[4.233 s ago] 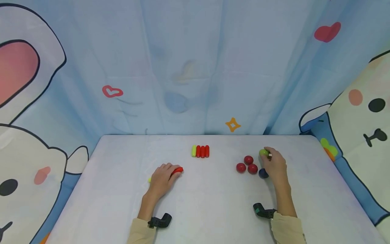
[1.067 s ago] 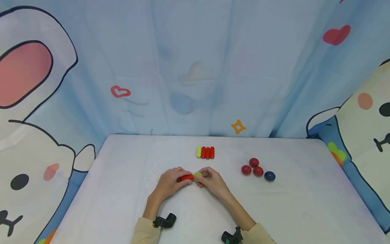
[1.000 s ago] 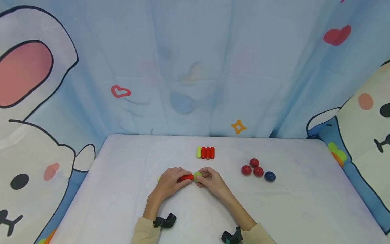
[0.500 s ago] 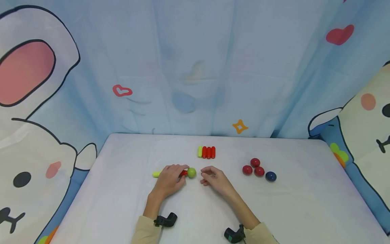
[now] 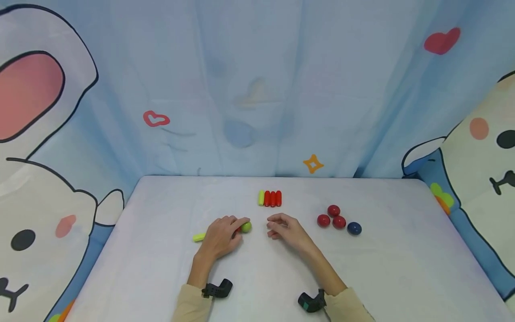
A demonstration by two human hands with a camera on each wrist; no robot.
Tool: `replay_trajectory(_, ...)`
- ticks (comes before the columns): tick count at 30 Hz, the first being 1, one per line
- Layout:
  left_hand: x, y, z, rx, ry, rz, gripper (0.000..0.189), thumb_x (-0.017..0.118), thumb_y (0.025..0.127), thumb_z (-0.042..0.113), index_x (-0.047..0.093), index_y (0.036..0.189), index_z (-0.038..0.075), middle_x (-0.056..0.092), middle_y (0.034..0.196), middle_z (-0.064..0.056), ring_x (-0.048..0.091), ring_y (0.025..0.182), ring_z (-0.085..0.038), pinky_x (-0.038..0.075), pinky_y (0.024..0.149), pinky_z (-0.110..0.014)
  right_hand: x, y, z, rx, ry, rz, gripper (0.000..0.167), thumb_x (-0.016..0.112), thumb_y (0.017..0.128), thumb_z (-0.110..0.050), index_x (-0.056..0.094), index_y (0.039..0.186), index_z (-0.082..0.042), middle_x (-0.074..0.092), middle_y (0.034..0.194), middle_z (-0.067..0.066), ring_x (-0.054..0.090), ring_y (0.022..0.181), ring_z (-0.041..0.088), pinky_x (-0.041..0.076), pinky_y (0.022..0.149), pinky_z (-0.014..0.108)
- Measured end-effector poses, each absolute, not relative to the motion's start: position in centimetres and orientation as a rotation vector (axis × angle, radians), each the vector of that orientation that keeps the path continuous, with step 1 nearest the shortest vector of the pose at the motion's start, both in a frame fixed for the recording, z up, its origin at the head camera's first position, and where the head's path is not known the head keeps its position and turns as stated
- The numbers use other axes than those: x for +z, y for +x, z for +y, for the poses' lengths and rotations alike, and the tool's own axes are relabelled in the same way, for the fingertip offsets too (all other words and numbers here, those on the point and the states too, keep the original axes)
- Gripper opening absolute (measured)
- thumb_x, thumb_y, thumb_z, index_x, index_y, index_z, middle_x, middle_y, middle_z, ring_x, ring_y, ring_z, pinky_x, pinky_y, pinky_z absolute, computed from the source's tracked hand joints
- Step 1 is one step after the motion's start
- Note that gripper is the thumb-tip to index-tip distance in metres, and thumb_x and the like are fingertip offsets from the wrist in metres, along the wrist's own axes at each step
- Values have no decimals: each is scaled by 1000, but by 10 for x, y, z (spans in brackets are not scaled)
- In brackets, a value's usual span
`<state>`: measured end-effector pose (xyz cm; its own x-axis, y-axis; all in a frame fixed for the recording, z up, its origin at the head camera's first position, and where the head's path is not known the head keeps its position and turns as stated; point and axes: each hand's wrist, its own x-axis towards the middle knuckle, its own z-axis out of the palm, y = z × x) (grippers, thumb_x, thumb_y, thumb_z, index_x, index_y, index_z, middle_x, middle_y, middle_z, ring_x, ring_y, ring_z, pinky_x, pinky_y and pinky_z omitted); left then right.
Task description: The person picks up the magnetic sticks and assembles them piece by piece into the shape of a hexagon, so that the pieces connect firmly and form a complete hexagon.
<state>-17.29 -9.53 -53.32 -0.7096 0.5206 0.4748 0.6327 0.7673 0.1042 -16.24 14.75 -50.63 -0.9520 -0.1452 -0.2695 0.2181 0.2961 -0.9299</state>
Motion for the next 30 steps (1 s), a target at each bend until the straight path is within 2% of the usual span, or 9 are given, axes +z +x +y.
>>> replay_trajectory(3, -531, -172, -95, -373, -872, -2570, 41, 63, 82, 13, 65, 120, 28, 63, 83, 5, 53, 71, -9, 45, 61, -21, -505, -163, 150, -1701, 43, 2273, 29, 58, 97, -21, 60, 122, -6, 69, 109, 13, 71, 85, 18, 58, 82, 27)
replay_trajectory(9, -528, -171, -94, -347, -826, -2637, 39, 62, 83, 15, 64, 119, 29, 64, 87, 6, 54, 76, -10, 46, 65, -21, -502, -165, 154, -1711, 14, 2270, 32, 57, 98, -22, 58, 124, -5, 67, 115, 17, 72, 90, 21, 58, 84, 29)
replay_trajectory(16, -529, -171, -94, -349, -811, -2664, 39, 62, 83, 16, 63, 120, 29, 65, 90, 6, 55, 78, -10, 46, 66, -22, -504, -166, 155, -1713, 34, 2268, 31, 57, 98, -21, 58, 124, -4, 68, 114, 16, 71, 91, 19, 58, 85, 31)
replay_trajectory(24, -531, -172, -94, -341, -807, -2669, 37, 68, 87, 44, 60, 121, 33, 63, 91, 9, 55, 81, -8, 46, 69, -22, -507, -168, 158, -1727, 34, 2265, 31, 56, 98, -20, 58, 124, -4, 67, 115, 17, 71, 91, 19, 58, 84, 30)
replay_trajectory(30, -532, -172, -94, -376, -797, -2663, 38, 68, 88, 46, 61, 122, 32, 67, 99, 8, 60, 87, -8, 48, 71, -23, -508, -169, 160, -1711, 51, 2301, 31, 58, 97, -20, 58, 123, -4, 67, 114, 16, 71, 90, 19, 58, 84, 30)
